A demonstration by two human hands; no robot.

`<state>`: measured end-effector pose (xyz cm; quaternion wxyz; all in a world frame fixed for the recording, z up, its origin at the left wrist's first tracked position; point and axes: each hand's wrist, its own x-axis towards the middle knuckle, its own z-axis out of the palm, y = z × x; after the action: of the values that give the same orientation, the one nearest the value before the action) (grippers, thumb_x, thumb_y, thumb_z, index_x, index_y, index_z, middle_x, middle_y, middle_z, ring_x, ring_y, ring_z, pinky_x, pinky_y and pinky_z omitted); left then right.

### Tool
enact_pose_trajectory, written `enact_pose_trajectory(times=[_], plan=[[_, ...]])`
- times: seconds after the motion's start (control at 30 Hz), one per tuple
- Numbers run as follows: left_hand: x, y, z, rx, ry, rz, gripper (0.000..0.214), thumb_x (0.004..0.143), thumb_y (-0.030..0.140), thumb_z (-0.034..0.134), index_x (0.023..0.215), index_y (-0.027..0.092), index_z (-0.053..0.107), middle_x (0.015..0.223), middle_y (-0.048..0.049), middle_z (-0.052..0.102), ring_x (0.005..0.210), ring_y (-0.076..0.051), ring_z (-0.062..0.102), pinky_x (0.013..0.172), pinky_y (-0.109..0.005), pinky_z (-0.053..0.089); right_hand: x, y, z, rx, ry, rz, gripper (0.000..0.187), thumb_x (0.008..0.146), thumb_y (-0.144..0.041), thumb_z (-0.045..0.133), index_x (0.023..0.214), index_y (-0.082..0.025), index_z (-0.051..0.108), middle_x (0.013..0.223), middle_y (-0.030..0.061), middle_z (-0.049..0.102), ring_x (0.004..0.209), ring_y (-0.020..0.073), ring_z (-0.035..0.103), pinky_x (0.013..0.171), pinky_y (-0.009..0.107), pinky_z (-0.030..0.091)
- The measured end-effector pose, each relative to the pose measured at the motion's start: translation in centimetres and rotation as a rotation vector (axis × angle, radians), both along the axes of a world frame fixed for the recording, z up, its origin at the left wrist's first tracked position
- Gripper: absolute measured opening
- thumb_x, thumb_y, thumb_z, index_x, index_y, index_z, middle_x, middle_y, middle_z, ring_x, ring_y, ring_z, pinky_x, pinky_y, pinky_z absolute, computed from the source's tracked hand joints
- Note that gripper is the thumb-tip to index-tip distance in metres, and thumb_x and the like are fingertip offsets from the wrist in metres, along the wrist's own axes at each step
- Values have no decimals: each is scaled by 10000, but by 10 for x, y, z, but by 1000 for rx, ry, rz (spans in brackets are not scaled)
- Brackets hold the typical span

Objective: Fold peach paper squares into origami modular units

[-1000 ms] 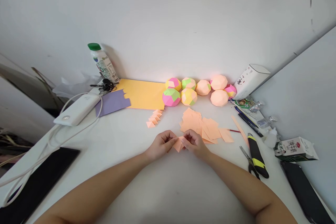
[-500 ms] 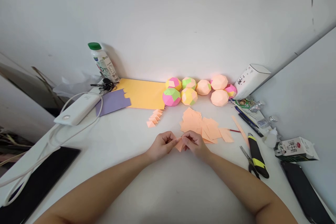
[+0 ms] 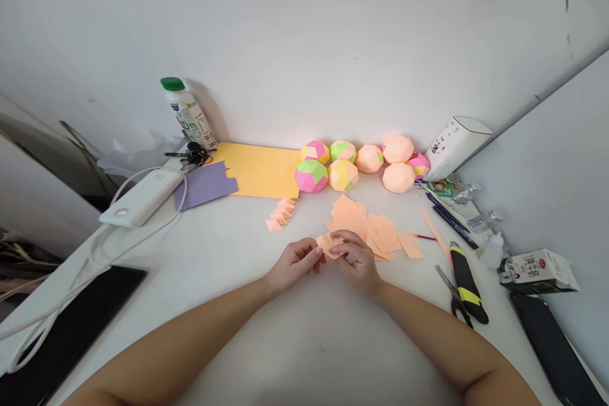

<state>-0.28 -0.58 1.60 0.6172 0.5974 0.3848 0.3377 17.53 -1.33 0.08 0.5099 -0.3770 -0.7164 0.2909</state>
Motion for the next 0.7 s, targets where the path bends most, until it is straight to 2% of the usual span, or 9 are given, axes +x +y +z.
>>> enact_pose_trajectory(times=[0.1,0.17,0.3,0.4,0.47,0.53,0.6,0.67,0.7], plan=[[1,0,0,-61,-11,27,280,841,437,471,741,176,495,603,16,571,542,-106,484,521,-216,365,0,0,-1,100,-98,0,182,775,-75,505,807,-204,630,1170,99,519,790,153,585,701,320,489],[1,1,-2,-102,-22,52,282,843,432,466,710,183,455,582,23,565,531,-105,475,519,-217,361,0,0,-1,96,-122,18,223,766,-58,490,855,-211,626,1214,102,486,745,135,576,674,306,493],[0,1,-6,-152,-65,44,302,836,426,478,666,183,416,565,33,530,549,-112,500,528,-223,373,2,1,-4,23,-65,51,324,770,-51,471,1014,-234,578,1224,107,464,843,156,581,628,276,505],[0,1,-7,-144,-71,18,320,837,428,476,650,174,421,566,37,493,542,-102,485,526,-222,378,2,2,-5,-39,-19,77,266,793,-82,487,990,-233,581,1218,102,464,824,145,593,613,265,509],[0,1,-6,-121,-56,28,303,846,434,459,707,166,482,597,30,492,540,-96,470,525,-224,389,2,1,-3,-82,-16,97,190,801,-117,509,935,-220,597,1201,102,480,845,152,591,621,265,509],[1,1,-5,-83,-44,69,282,855,438,441,891,176,539,737,4,537,546,-91,473,529,-233,414,2,1,-2,-124,-10,104,106,803,-163,538,872,-203,608,1150,103,511,841,155,585,618,260,504],[0,1,-4,-24,-47,103,325,864,445,415,1070,215,519,970,-39,531,559,-83,483,531,-246,437,1,1,1,-189,-13,88,50,799,-216,566,790,-185,605,1042,91,550,771,144,576,588,250,488],[-1,2,-4,49,-63,92,340,871,451,392,1084,228,535,1114,-67,468,576,-79,482,531,-251,443,0,1,3,-291,-10,80,116,797,-259,577,719,-174,581,871,59,570,668,126,549,541,239,459],[-1,2,-4,84,-68,77,330,869,450,399,1029,215,566,1115,-70,461,598,-84,483,543,-250,443,0,1,4,-352,-2,86,143,799,-273,576,699,-172,568,784,37,562,623,118,531,523,236,444]])
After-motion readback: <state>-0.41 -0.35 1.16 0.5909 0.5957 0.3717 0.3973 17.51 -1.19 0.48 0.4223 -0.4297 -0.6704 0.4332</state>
